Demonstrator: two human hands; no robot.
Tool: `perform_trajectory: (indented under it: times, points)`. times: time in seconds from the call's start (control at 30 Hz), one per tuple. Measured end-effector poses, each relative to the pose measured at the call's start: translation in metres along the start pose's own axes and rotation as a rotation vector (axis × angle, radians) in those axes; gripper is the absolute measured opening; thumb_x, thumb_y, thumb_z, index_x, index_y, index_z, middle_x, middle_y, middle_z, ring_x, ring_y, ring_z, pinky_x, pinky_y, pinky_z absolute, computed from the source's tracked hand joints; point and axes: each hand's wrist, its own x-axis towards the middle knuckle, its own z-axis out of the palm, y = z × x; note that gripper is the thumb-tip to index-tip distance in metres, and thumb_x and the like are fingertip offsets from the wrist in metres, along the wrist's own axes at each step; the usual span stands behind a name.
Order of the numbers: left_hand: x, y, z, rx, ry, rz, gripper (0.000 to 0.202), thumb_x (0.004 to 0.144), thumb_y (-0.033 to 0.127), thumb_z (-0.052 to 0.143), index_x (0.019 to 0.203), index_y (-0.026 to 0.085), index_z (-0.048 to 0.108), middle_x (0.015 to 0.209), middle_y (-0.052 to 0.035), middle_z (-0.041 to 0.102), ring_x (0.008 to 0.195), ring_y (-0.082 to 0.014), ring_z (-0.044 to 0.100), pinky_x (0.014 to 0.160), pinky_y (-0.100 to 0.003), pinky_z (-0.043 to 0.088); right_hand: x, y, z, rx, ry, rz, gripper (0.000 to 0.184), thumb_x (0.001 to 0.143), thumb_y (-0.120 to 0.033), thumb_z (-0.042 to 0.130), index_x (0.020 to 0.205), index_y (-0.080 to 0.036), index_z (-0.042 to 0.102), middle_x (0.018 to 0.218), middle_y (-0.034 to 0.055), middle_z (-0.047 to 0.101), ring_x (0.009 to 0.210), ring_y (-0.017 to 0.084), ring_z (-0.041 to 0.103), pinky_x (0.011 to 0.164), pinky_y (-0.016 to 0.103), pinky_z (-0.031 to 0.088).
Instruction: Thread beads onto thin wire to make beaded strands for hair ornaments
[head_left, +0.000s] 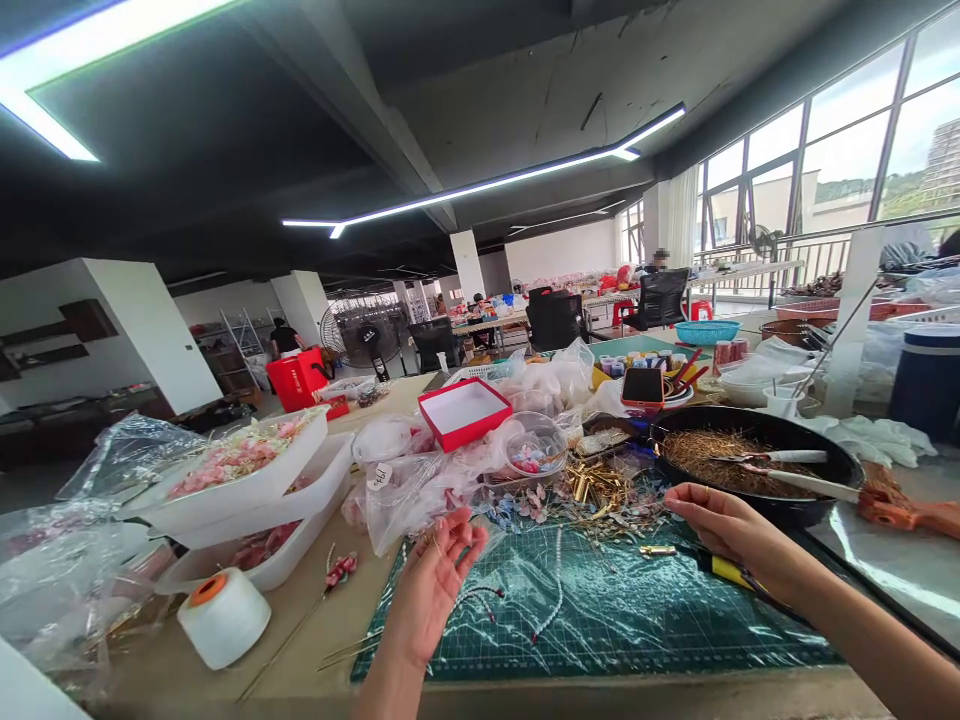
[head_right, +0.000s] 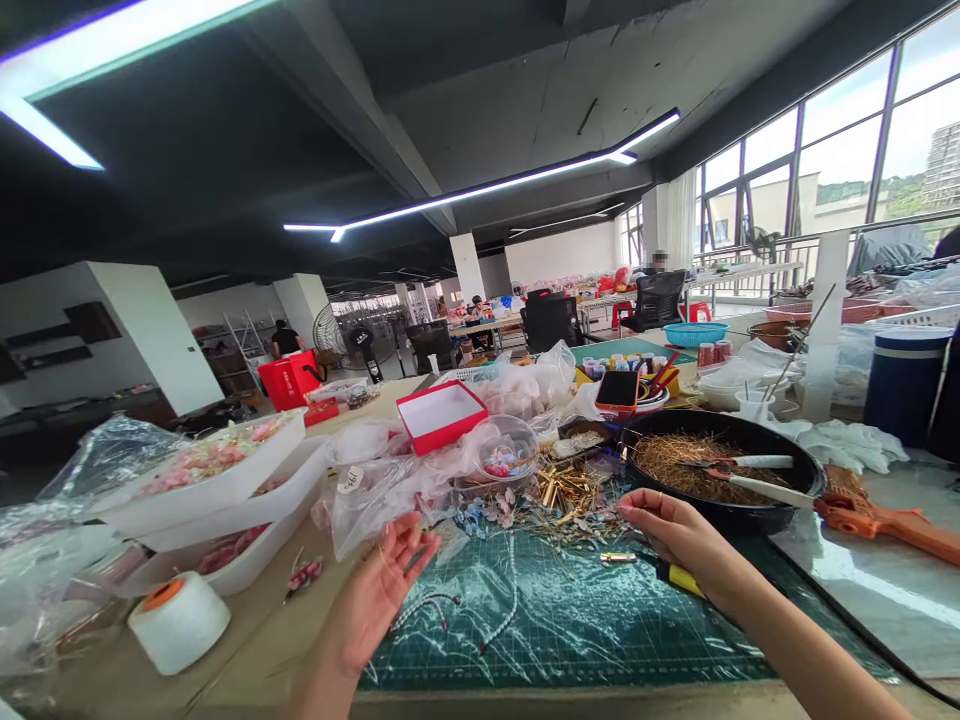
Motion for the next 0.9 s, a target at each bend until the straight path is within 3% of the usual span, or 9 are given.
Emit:
perform_trajectory:
  times: [0.07,0.13,0.17,0.27,0.37,0.5,0.67,0.8,0.9]
  points:
    - [0.006,0.003,0.011,0.121,-0.022,-0.045,0.025,0.078,0.031,0.052,0.094,0.016,0.063,0.054,0.0057,0.042,0.052,-0.0061,0.044,0.064,-0.024,0.046,-0.002,-0.007,0.004,-0.072,-0.023,-0.036,0.025,0.071,-0.044,0.057,0.080,-0.020,0.056,0.051,-0.0076,0.032,0.043,0.006,0.019,0.040,0.024,0.010]
    - [0.016,0.002,0.026,0.354,-0.051,-0.113,0.028,0.076,0.036,0.053,0.093,0.017,0.064,0.050,0.0085,0.030,0.041,-0.0040,0.027,0.042,-0.018,0.033,-0.002,-0.017,0.010,-0.158,-0.074,-0.107,0.024,0.071,-0.042,0.058,0.078,-0.019,0.058,0.058,-0.0036,0.043,0.049,0.008,0.032,0.044,0.023,0.022]
    - [0.022,0.001,0.034,0.491,-0.086,-0.152,0.029,0.075,0.038,0.053,0.093,0.017,0.064,0.051,0.0083,0.030,0.041,-0.0043,0.024,0.038,-0.018,0.027,-0.001,-0.023,0.013,-0.205,-0.110,-0.148,0.023,0.071,-0.041,0.059,0.077,-0.019,0.058,0.063,-0.0016,0.048,0.055,0.010,0.038,0.048,0.024,0.027]
    - [0.041,-0.008,0.059,0.778,-0.169,-0.187,0.030,0.074,0.039,0.051,0.087,0.017,0.065,0.053,0.0059,0.037,0.044,-0.0069,0.030,0.039,-0.020,0.026,-0.001,-0.040,0.024,-0.358,-0.231,-0.240,0.020,0.072,-0.038,0.059,0.077,-0.018,0.060,0.067,0.0002,0.052,0.061,0.013,0.042,0.055,0.026,0.030]
    - [0.058,-0.017,0.079,0.813,-0.248,-0.165,0.027,0.074,0.036,0.048,0.078,0.016,0.067,0.050,0.0049,0.039,0.046,-0.0095,0.036,0.047,-0.024,0.037,-0.002,-0.055,0.037,-0.468,-0.274,-0.308,0.017,0.074,-0.036,0.056,0.078,-0.020,0.060,0.057,-0.0039,0.043,0.054,0.011,0.036,0.049,0.025,0.025]
    - [0.069,-0.022,0.096,0.846,-0.299,-0.097,0.030,0.076,0.037,0.045,0.077,0.017,0.067,0.050,0.0027,0.045,0.053,-0.0128,0.044,0.060,-0.029,0.042,0.005,-0.059,0.056,-0.396,-0.271,-0.324,0.016,0.074,-0.034,0.055,0.078,-0.019,0.059,0.055,-0.0050,0.043,0.052,0.010,0.035,0.047,0.024,0.024]
    - [0.070,-0.025,0.107,0.925,-0.318,-0.036,0.029,0.077,0.034,0.042,0.086,0.019,0.065,0.053,0.0020,0.049,0.054,-0.0134,0.045,0.058,-0.026,0.040,0.021,-0.047,0.073,-0.423,-0.179,-0.308,0.022,0.070,-0.039,0.057,0.079,-0.020,0.060,0.052,-0.0056,0.042,0.048,0.010,0.033,0.045,0.024,0.022]
    - [0.069,-0.026,0.107,1.026,-0.324,-0.044,0.032,0.078,0.035,0.038,0.090,0.020,0.063,0.055,0.0016,0.050,0.049,-0.0132,0.042,0.049,-0.025,0.036,0.025,-0.042,0.078,-0.474,-0.115,-0.326,0.016,0.067,-0.031,0.061,0.078,-0.020,0.060,0.046,-0.0076,0.037,0.046,0.010,0.032,0.045,0.025,0.019]
    - [0.072,-0.025,0.103,1.136,-0.281,-0.053,0.028,0.076,0.024,0.038,0.087,0.018,0.063,0.051,0.0026,0.045,0.047,-0.0131,0.039,0.050,-0.027,0.033,0.019,-0.045,0.077,-0.483,-0.118,-0.329,0.013,0.071,-0.026,0.055,0.082,-0.020,0.055,0.047,-0.0087,0.035,0.045,0.009,0.031,0.045,0.024,0.019]
